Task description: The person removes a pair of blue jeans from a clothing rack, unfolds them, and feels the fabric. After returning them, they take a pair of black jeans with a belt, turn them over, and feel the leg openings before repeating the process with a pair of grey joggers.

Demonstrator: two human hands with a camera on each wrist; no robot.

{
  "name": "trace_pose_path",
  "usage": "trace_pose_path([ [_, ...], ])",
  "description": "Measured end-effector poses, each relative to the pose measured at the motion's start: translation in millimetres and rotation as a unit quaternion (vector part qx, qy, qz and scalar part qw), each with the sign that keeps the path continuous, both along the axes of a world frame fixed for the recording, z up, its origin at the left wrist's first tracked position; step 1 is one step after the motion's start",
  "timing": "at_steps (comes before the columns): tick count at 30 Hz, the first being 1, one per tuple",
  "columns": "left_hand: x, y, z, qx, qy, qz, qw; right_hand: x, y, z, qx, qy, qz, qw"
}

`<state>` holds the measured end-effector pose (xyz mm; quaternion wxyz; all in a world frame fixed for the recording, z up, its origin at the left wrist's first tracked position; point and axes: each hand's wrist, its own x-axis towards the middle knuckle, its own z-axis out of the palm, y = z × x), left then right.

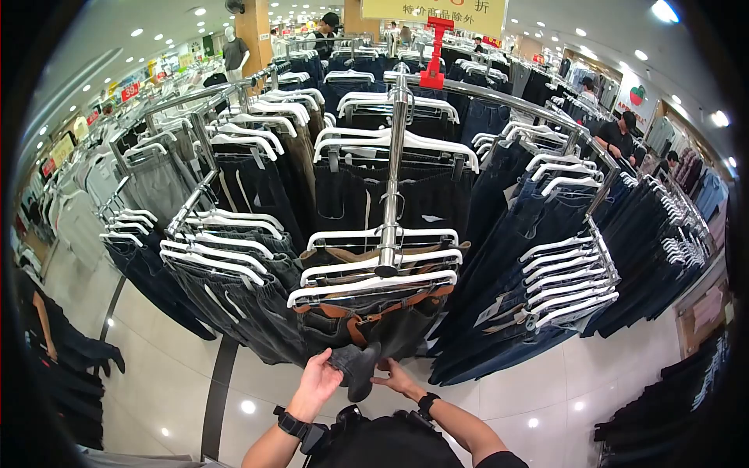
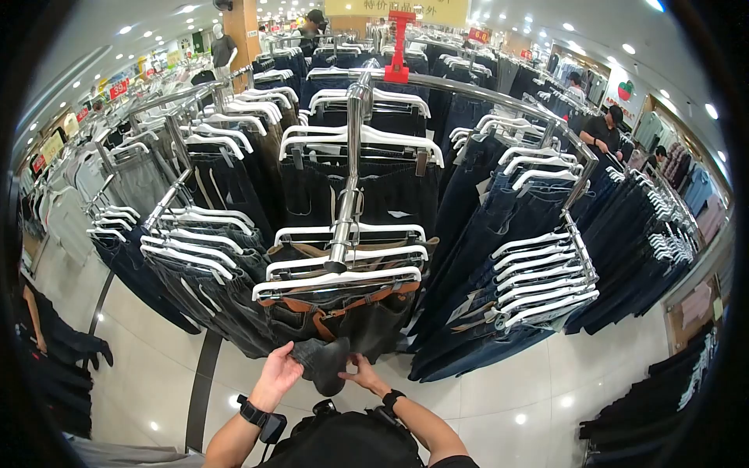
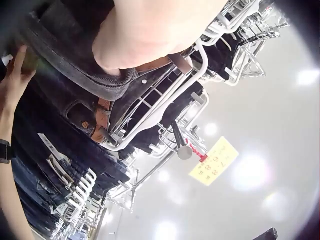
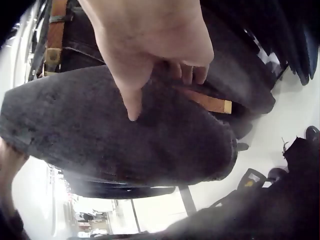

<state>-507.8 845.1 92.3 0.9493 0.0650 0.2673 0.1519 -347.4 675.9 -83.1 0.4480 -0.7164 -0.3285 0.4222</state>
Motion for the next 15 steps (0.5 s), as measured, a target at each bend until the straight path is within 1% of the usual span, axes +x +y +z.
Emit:
trace_pose_path([
  [2, -1, -1, 1, -0.002, 0.004, -0.009, 1.000, -5, 4, 11, -0.005, -0.046, -0.090, 0.995],
  [5, -3, -6, 10, 0.008, 0.015, -0.030, 0.999, 0, 6, 23, 0.000, -0.014, -0.068, 0.998],
  [8, -3, -6, 10, 0.023, 0.024, -0.033, 0.999, 10, 7, 7, -0.050, 0.111, 0.044, 0.992],
  [11, -2, 0, 11, 0.051, 0.037, -0.017, 0.998, 11, 2, -6, -0.103, 0.144, 0.075, 0.981],
  [12, -2, 1, 14, 0.059, 0.042, -0.008, 0.997, 11, 0, -6, -0.096, 0.136, 0.092, 0.982],
  [15, -4, 9, 7, 0.064, 0.045, 0.006, 0.997, 5, -10, -5, -0.007, 0.143, 0.062, 0.988],
])
